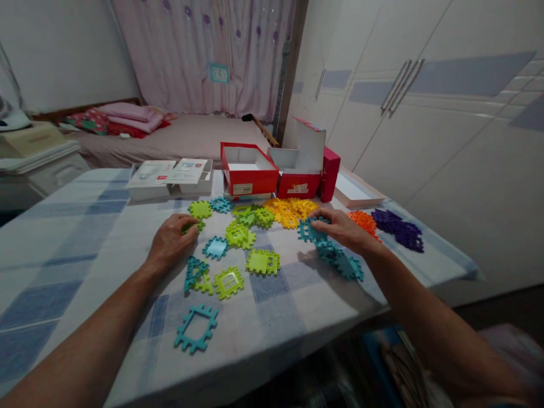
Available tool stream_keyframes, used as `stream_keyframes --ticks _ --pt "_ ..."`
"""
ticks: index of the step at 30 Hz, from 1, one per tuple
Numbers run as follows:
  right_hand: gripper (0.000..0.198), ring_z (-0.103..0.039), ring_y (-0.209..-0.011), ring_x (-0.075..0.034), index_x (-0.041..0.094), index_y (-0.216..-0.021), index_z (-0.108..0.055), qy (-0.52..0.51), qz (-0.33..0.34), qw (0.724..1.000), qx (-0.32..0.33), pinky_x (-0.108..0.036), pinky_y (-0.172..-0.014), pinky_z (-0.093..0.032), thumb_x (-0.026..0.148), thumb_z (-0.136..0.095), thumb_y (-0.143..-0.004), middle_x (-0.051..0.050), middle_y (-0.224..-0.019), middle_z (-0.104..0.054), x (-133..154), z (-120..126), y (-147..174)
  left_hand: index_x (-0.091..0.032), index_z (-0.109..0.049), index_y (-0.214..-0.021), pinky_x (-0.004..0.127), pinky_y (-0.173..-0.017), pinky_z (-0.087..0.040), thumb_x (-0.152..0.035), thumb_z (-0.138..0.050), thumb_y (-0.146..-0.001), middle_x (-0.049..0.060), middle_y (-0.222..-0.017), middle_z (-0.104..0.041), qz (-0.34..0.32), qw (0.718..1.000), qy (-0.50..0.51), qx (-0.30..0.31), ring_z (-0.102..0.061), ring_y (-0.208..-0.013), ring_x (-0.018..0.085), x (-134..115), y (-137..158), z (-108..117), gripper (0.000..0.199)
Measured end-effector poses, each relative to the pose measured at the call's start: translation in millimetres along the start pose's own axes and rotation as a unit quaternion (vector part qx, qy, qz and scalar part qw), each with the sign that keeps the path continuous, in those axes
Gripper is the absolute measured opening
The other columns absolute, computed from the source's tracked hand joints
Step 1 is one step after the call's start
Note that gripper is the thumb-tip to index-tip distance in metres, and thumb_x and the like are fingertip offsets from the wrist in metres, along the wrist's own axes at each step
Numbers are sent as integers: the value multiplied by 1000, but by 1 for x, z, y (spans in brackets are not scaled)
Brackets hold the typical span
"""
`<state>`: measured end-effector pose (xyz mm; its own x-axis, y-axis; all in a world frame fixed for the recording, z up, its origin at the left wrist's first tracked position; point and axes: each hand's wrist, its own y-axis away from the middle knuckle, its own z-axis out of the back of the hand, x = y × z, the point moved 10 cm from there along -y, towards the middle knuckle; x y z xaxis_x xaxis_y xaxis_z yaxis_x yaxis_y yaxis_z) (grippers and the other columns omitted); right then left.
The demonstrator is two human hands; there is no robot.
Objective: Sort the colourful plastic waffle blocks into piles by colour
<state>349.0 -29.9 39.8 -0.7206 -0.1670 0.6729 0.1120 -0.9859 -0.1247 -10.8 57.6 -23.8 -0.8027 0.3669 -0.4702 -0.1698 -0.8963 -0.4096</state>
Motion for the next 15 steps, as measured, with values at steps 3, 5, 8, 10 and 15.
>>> stream_keyframes --ticks 3,5,8,10,15 --pt "32 -56 -74 -15 13 -94 -66 14 -39 998 41 -27 -66 -44 39 -54 -78 -4 -84 -64 -34 3 25 -20 -66 -88 42 -98 -44 -38 -43 -77 11 -106 -64 -6 1000 0 4 -58 -103 27 0 0 -1 31" --pt "33 -58 -78 -17 15 -99 -66 25 -48 997 62 -28 -69 -46 38 -53 -79 -5 -88 -65 -44 -2 34 -20 -66 -87 41 -97 -45 -38 -43 -77 10 -105 -64 -6 1000 -1 -1 -59 -102 26 1 0 0 30" --pt "32 -60 -89 -20 17 -103 -65 86 -34 995 43 -33 -78 -48 36 -56 -78 -7 -99 -66 -41 0 39 -20 -66 -89 39 -97 -45 -37 -43 -77 10 -105 -63 -1 1000 -4 -12 -59 -101 25 0 1 2 31" --pt "32 -59 -97 -22 18 -104 -65 131 -8 991 11 -37 -85 -47 36 -57 -79 -9 -106 -65 -28 6 36 -19 -66 -90 39 -97 -45 -35 -44 -78 10 -104 -64 0 1000 -7 -19 -59 -101 25 -3 2 4 31" --pt "29 -60 -97 -23 18 -106 -63 159 71 985 -6 -39 -87 -47 34 -51 -85 -11 -108 -65 25 -8 -1 -17 -67 -93 39 -98 -43 -27 -44 -78 11 -105 -63 5 997 -39 -62 -57 -104 25 -9 3 10 29"
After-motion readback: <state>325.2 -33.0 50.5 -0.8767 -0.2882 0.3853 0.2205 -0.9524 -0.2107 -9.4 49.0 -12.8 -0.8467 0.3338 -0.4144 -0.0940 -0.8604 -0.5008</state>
